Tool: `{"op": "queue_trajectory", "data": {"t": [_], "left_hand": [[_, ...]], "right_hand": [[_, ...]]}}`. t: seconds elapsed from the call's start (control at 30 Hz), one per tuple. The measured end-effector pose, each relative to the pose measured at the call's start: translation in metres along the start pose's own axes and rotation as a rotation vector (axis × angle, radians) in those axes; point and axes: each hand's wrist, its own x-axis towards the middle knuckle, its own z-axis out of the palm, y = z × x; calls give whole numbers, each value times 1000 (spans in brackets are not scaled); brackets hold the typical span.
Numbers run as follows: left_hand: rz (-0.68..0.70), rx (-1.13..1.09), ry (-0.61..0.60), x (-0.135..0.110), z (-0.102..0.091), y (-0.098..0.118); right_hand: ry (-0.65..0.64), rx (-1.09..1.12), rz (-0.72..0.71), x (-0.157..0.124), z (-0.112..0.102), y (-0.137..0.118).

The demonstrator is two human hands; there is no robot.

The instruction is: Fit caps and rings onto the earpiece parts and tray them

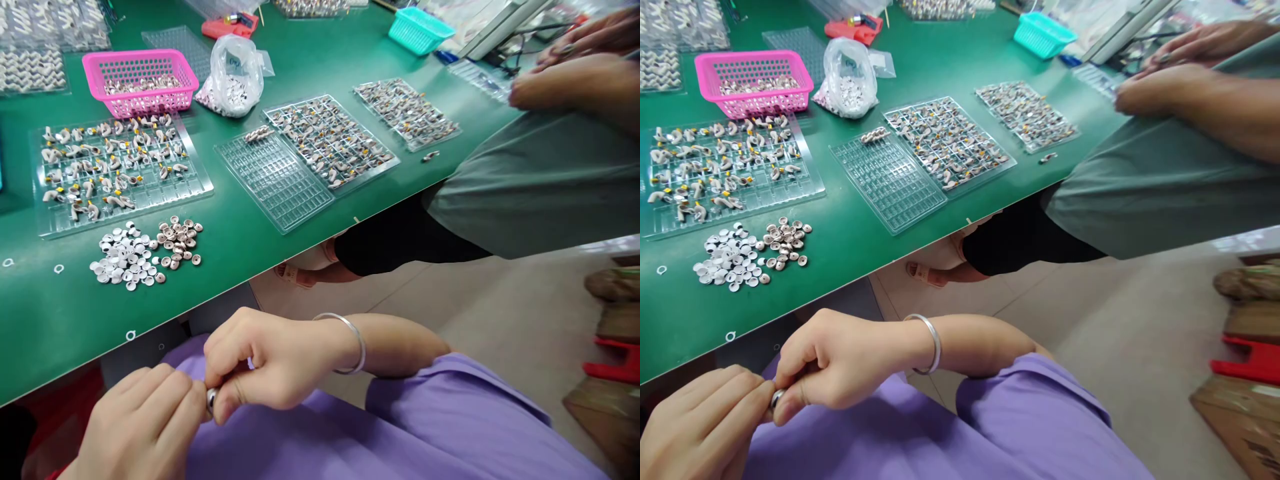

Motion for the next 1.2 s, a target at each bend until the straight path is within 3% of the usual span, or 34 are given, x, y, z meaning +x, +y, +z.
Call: {"op": "queue_trajectory", "data": {"t": [0.1,0.27,0.5,0.6,0.8,0.97,1.1,1.2], "left_hand": [[-45,-23,34,0,2,-1],[-248,-174,91,-5,13,-1],[-617,-769,-100,-10,21,6],[-714,-908,-114,-11,24,9],[-661,-809,-93,-13,27,10],[-591,-691,-15,-11,24,12],[-522,-588,63,-8,23,13],[-497,-542,84,-8,23,12]], "right_hand": [[-5,14,23,0,-2,4],[6,-6,59,-4,-6,14],[34,-45,56,-11,1,24],[35,-118,20,-12,4,26],[-28,-77,14,-11,1,28],[0,-20,62,-13,0,25],[121,281,287,-15,9,25],[304,377,244,-17,20,28]]}}
